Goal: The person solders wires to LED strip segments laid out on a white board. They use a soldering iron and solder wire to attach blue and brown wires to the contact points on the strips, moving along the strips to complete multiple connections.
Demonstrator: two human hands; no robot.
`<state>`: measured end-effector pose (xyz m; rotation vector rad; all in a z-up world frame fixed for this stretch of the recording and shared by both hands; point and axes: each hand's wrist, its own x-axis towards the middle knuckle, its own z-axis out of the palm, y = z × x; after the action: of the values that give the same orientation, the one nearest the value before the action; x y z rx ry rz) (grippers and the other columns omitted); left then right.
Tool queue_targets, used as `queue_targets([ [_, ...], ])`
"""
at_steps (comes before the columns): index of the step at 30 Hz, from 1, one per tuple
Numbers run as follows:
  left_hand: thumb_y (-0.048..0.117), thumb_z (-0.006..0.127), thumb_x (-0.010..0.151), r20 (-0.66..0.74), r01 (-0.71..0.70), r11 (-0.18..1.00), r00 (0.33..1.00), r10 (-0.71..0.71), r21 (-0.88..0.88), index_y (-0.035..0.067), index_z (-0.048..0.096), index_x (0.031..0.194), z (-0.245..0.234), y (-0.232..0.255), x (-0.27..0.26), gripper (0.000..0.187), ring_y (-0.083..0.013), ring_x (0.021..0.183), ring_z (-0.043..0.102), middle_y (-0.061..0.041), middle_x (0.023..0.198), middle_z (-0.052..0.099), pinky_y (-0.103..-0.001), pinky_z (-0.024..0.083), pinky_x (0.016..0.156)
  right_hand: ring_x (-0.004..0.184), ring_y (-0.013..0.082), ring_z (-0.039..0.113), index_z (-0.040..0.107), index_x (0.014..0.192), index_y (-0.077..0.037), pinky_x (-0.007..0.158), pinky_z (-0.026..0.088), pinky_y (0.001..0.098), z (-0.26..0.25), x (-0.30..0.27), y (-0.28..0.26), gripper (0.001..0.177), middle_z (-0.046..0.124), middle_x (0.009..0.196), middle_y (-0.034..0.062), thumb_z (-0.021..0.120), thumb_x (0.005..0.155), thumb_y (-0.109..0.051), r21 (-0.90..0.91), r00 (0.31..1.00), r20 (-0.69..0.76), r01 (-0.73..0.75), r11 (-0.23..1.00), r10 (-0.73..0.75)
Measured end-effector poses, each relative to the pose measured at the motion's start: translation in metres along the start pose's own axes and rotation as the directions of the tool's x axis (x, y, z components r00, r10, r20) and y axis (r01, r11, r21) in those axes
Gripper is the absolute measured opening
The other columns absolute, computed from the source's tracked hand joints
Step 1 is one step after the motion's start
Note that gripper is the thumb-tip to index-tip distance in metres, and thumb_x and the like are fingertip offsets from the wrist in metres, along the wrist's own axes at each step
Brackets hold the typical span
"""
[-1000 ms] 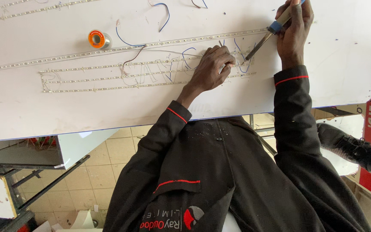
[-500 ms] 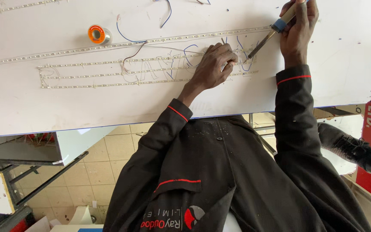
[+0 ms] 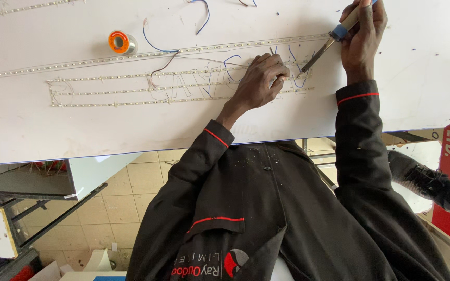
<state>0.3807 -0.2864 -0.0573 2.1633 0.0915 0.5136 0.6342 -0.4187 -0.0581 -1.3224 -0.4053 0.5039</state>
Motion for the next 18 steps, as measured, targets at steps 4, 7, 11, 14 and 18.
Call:
queue_targets([
  [4, 0.004, 0.058, 0.094, 0.001, 0.003, 1.000, 1.000, -0.003, 0.013, 0.016, 0.064, 0.093, 0.000, 0.000, 0.000, 0.013, -0.0252, 0.088, 0.051, -0.001, 0.094, 0.056, -0.041, 0.039, 0.086, 0.082, 0.0139, 0.061, 0.060, 0.110, -0.013, 0.065, 0.036, 0.0300, -0.007, 0.004, 0.011, 0.034, 0.062, 0.091, 0.0086, 0.066, 0.120, -0.045, -0.014, 0.997, 0.039, 0.065, 0.998, -0.065],
  [7, 0.005, 0.059, 0.094, 0.013, 0.013, 1.000, 1.000, -0.013, -0.001, 0.016, 0.062, 0.091, 0.000, 0.000, 0.000, 0.012, -0.0249, 0.087, 0.050, 0.000, 0.095, 0.056, -0.041, 0.039, 0.086, 0.066, 0.0127, 0.050, 0.059, 0.106, -0.014, 0.054, 0.029, 0.0288, -0.004, 0.003, 0.009, 0.034, 0.065, 0.087, 0.0132, 0.069, 0.117, -0.045, 0.025, 1.000, -0.018, 0.018, 1.000, -0.017],
  [11, 0.003, 0.059, 0.095, 0.020, 0.018, 1.000, 1.000, -0.018, -0.009, 0.015, 0.062, 0.092, -0.002, 0.002, 0.000, 0.012, -0.0242, 0.087, 0.049, -0.001, 0.094, 0.056, -0.040, 0.039, 0.086, 0.054, 0.0084, 0.035, 0.057, 0.108, -0.015, 0.050, 0.028, 0.0249, 0.000, -0.002, -0.003, 0.036, 0.067, 0.091, 0.0102, 0.061, 0.120, -0.049, -0.052, 0.999, 0.043, 0.029, 0.998, -0.027],
  [14, 0.003, 0.059, 0.095, 0.018, 0.013, 1.000, 1.000, -0.013, 0.001, 0.015, 0.063, 0.092, -0.001, 0.000, 0.000, 0.013, -0.0240, 0.087, 0.049, -0.001, 0.094, 0.056, -0.040, 0.039, 0.085, 0.056, 0.0082, 0.036, 0.057, 0.108, -0.016, 0.050, 0.027, 0.0247, 0.000, -0.003, -0.003, 0.035, 0.066, 0.090, 0.0109, 0.062, 0.120, -0.049, -0.055, 0.999, 0.029, 0.038, 0.998, -0.036],
  [18, 0.002, 0.059, 0.093, 0.014, 0.005, 1.000, 1.000, -0.005, 0.015, 0.015, 0.065, 0.093, -0.001, 0.002, 0.000, 0.014, -0.0242, 0.088, 0.050, -0.001, 0.095, 0.056, -0.041, 0.039, 0.086, 0.056, 0.0097, 0.036, 0.051, 0.101, -0.019, 0.049, 0.027, 0.0263, -0.008, 0.006, 0.016, 0.029, 0.064, 0.087, 0.0128, 0.066, 0.119, -0.035, 0.012, 0.998, -0.041, 0.053, 0.999, -0.053],
])
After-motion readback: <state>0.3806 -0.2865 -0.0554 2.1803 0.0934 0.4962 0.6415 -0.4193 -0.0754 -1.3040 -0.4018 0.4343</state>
